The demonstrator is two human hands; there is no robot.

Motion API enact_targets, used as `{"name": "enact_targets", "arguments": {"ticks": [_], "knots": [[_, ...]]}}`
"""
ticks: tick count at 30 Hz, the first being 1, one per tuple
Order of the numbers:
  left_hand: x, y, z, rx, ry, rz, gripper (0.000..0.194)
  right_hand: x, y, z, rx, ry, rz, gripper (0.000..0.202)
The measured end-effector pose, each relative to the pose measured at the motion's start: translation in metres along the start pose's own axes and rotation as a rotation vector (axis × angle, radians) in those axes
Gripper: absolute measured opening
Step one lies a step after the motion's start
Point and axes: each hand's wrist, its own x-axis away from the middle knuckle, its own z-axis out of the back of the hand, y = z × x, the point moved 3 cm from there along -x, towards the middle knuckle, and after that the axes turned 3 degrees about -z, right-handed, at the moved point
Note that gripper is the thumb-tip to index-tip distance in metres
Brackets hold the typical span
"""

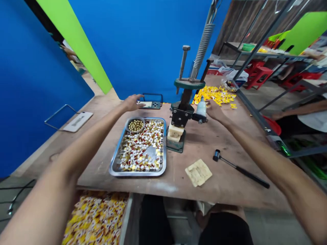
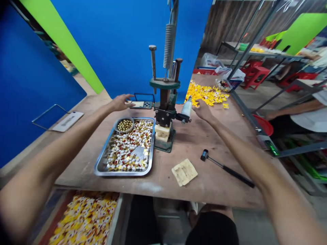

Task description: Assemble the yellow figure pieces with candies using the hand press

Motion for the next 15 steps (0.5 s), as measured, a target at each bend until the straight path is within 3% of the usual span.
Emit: {"name": "enact_targets", "arguments": {"ticks": [2, 4, 6, 9, 12, 15], "knots": [[0.058, -0.01, 0.026, 0.038, 0.054, 0.119, 0.06, 0.05, -0.002, 0.023, -0.037, -0.059, -0.02, 0.054], [0.132, -0.018, 0.041, 0.03, 0.086, 0.245, 0.07, 0.122, -0.009, 0.045, -0.112, -0.134, -0.017, 0.06], [0.205, -0.023, 0.039, 0.029, 0.065, 0.348, 0.069, 0.203, -0.022, 0.057, -0.165, -0.201, -0.036, 0.062], [0.284, -0.027, 0.012, 0.241, -0.093, 0.5, 0.062, 0.3, -0.053, 0.041, -0.165, -0.281, -0.022, 0.08], [0.304, -0.02, -0.009, 0.375, -0.133, 0.433, 0.044, 0.339, -0.078, 0.002, -0.137, -0.293, 0.001, 0.105], [0.289, -0.009, -0.013, 0.184, -0.093, 0.327, 0.022, 0.338, -0.083, -0.032, -0.144, -0.242, 0.015, 0.112]]}}
